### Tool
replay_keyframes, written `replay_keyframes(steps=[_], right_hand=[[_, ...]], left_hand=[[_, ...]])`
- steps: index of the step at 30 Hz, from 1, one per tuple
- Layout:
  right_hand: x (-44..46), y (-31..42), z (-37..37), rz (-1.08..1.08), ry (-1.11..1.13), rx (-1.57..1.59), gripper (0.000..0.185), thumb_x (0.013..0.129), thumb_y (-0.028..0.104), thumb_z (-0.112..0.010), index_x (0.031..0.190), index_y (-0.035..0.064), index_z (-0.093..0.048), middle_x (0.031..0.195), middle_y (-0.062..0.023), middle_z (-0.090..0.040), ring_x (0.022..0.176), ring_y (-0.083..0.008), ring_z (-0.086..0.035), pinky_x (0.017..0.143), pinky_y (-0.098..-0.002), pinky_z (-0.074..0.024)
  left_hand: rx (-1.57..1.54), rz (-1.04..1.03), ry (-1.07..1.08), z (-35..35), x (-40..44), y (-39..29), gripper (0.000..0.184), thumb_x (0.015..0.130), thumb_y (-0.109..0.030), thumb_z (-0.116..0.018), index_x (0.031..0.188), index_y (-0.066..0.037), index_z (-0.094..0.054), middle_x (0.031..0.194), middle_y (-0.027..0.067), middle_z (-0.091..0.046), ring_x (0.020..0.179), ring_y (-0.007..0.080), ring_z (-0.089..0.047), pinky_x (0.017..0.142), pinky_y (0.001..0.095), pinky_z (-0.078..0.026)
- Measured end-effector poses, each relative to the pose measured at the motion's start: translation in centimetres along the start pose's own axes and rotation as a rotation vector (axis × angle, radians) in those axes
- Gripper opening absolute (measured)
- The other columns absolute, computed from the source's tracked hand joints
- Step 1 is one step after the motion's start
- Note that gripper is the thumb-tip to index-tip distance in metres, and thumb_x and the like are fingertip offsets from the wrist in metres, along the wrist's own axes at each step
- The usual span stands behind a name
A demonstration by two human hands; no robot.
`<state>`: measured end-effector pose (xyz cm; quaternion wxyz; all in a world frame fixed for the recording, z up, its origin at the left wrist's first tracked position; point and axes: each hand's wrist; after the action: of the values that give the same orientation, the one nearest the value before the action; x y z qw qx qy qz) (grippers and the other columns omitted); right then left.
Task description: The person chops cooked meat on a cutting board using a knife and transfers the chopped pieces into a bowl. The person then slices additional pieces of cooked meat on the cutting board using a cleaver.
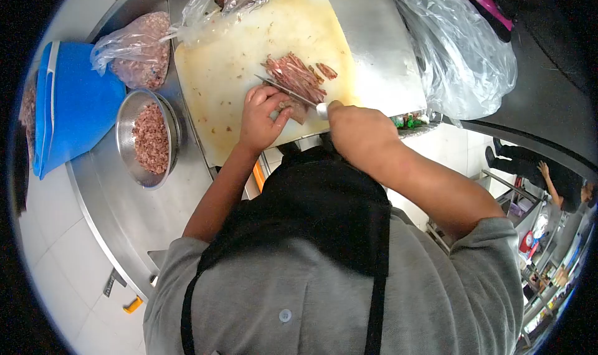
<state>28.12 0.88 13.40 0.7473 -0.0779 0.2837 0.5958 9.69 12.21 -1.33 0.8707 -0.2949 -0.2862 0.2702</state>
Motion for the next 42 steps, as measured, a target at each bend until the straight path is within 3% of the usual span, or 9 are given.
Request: replay_keyframes(steps=[7,13,19,21,22,27,35,38,42], right_hand=[[2.6,-0.5,-1.1,0.047,-0.13,0.02,0.016,0.097,0.013,-0.051,0.106,0.001,-0.057,0.084,-0.0219,-0.071,0.08,-0.0401,-0.071,0.07,-0.0507,-0.0555],[-2.5,-0.1,1.5,-0.001,0.037,-0.058,0.015,0.095,0.01,-0.051,0.104,-0.0009,-0.057,0.084,-0.0207,-0.071,0.08,-0.04,-0.071,0.07,-0.0503,-0.0551],[2.7,-0.5,-2.5,0.111,-0.162,0.016,0.02,0.097,0.015,-0.051,0.106,-0.0012,-0.058,0.084,-0.0233,-0.071,0.077,-0.0416,-0.071,0.068,-0.0514,-0.0557],[2.5,-0.2,-1.4,0.101,-0.114,-0.033,0.021,0.098,0.017,-0.052,0.106,-0.0012,-0.059,0.083,-0.023,-0.071,0.077,-0.0409,-0.071,0.068,-0.051,-0.056],[1.2,0.6,0.3,0.067,-0.067,-0.035,0.018,0.091,0.007,-0.052,0.105,-0.001,-0.06,0.094,-0.0227,-0.073,0.087,-0.039,-0.073,0.075,-0.0487,-0.0588],[-1.8,0.3,0.6,0.027,0.027,-0.054,0.017,0.094,0.01,-0.051,0.105,-0.0002,-0.058,0.085,-0.0225,-0.072,0.08,-0.0402,-0.072,0.07,-0.0506,-0.0561],[1.8,0.0,-1.4,0.095,-0.142,0.009,0.018,0.096,0.016,-0.053,0.107,0.0018,-0.057,0.084,-0.0218,-0.071,0.079,-0.0404,-0.071,0.07,-0.051,-0.0557],[-2.9,0.2,1.2,0.022,0.013,-0.026,0.017,0.095,0.013,-0.052,0.106,0.0015,-0.057,0.084,-0.0202,-0.071,0.081,-0.0396,-0.071,0.071,-0.0506,-0.0559],[0.0,-0.1,-4.7,0.051,-0.144,0.06,0.017,0.095,0.015,-0.054,0.105,0.0013,-0.057,0.082,-0.0205,-0.071,0.076,-0.039,-0.072,0.067,-0.0508,-0.0559]], left_hand=[[-0.01,-0.051,-0.036,0.1,-0.1,0.1,0.026,0.075,-0.015,-0.081,0.098,-0.006,-0.073,0.105,0.0104,-0.065,0.108,0.0357,-0.057,0.096,0.0454,-0.048],[-0.052,-0.03,-0.062,0.0,-0.4,0.1,0.02,0.075,-0.013,-0.081,0.092,-0.006,-0.073,0.103,0.0103,-0.066,0.106,0.0354,-0.059,0.094,0.0445,-0.05],[-0.015,-0.09,-0.093,-0.4,0.4,0.8,0.018,0.074,-0.01,-0.081,0.089,-0.005,-0.072,0.101,0.0104,-0.066,0.104,0.0355,-0.06,0.093,0.045,-0.05],[-0.012,-0.108,-0.074,0.1,-0.3,0.3,0.019,0.074,-0.011,-0.081,0.089,-0.005,-0.072,0.1,0.0103,-0.066,0.104,0.0354,-0.06,0.093,0.0449,-0.05],[-0.021,-0.093,-0.088,0.4,-0.3,0.1,0.019,0.074,-0.011,-0.082,0.089,-0.005,-0.072,0.1,0.0101,-0.066,0.103,0.0353,-0.06,0.093,0.0448,-0.05],[-0.012,-0.075,-0.083,0.4,-0.7,0.6,0.021,0.073,-0.012,-0.083,0.089,-0.006,-0.072,0.1,0.0099,-0.066,0.103,0.0345,-0.06,0.091,0.0441,-0.051],[-0.012,-0.083,-0.095,0.5,-1.0,0.5,0.018,0.074,-0.01,-0.081,0.09,-0.006,-0.073,0.101,0.0094,-0.066,0.103,0.0336,-0.06,0.09,0.0432,-0.052],[-0.024,-0.056,-0.086,0.9,-1.3,-0.7,0.017,0.075,-0.009,-0.08,0.09,-0.006,-0.073,0.1,0.0087,-0.067,0.103,0.0334,-0.061,0.091,0.0428,-0.052],[-0.042,-0.074,-0.107,-0.3,-1.3,-0.2,0.015,0.076,-0.008,-0.079,0.089,-0.005,-0.073,0.098,0.0079,-0.067,0.102,0.033,-0.061,0.09,0.0429,-0.052]])
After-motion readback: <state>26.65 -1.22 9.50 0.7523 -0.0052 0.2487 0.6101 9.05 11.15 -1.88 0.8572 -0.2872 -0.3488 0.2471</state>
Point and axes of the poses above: each hand's wrist, its own x-axis towards the middle knuckle, its own z-axis out of the back of the hand, y = z × x
